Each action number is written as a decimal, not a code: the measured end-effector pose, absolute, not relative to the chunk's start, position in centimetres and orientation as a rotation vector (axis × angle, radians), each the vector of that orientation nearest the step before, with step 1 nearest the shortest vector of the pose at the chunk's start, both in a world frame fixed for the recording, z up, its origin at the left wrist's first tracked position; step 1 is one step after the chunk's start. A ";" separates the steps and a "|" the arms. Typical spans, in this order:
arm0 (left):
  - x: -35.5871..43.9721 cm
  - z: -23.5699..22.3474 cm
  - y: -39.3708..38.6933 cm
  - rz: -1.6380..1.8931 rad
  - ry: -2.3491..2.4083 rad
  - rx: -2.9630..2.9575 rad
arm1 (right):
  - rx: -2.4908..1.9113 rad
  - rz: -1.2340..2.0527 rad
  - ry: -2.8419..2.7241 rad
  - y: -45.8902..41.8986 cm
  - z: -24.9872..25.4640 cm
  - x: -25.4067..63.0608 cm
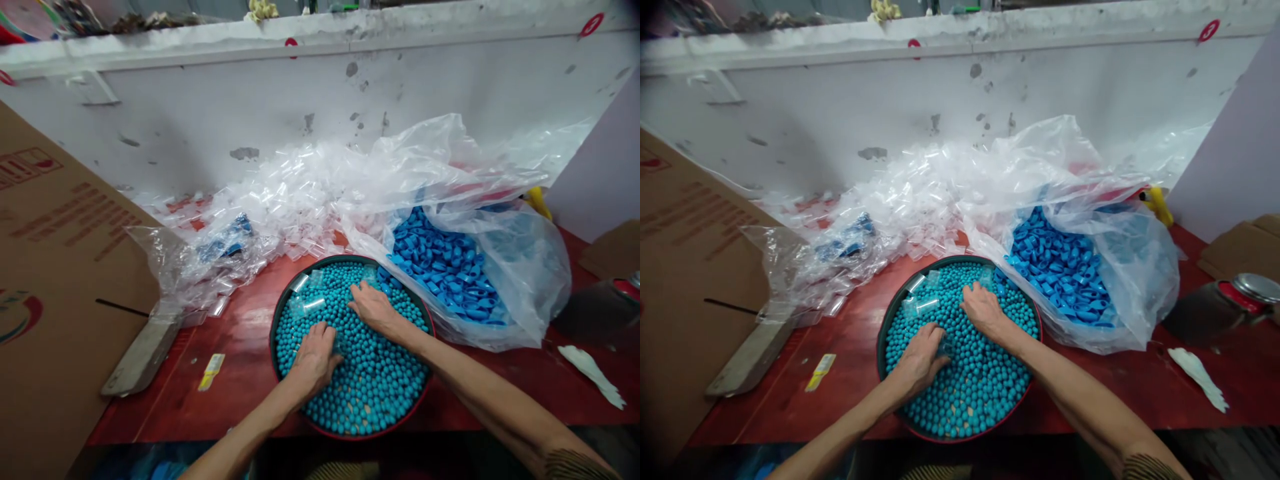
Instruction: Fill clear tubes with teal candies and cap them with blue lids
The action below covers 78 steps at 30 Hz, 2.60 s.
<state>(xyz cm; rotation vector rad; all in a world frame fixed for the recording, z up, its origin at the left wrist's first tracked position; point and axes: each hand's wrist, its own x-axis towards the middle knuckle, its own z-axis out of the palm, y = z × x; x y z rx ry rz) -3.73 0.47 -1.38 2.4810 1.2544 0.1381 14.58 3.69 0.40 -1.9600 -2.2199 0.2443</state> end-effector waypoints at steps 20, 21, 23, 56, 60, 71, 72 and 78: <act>-3.5 -0.5 0.0 0.380 1.133 2.200 | -1.558 0.551 -2.135 1.4 -1.5 14.6; -3.5 -0.6 -0.2 0.396 1.127 2.236 | -1.588 0.506 -2.155 1.3 -1.6 14.4; -3.7 -0.8 -0.4 0.422 1.121 2.238 | -1.601 0.521 -2.121 1.4 -1.7 14.4; -3.3 -1.4 -2.6 0.019 1.302 2.373 | -1.494 0.400 -2.684 4.7 3.1 10.6; -2.9 -0.8 -2.3 0.007 1.358 2.340 | -1.498 0.306 -2.598 7.3 1.5 7.2; -3.5 -1.7 -1.2 0.492 1.277 2.275 | -1.348 0.660 -2.277 4.3 -0.5 12.8; -3.4 -1.9 -1.0 0.511 1.246 2.275 | -1.319 0.742 -2.194 3.6 -0.7 13.2; -3.1 -2.8 -0.4 0.464 1.084 2.179 | -1.193 0.951 -2.159 0.9 -1.1 14.0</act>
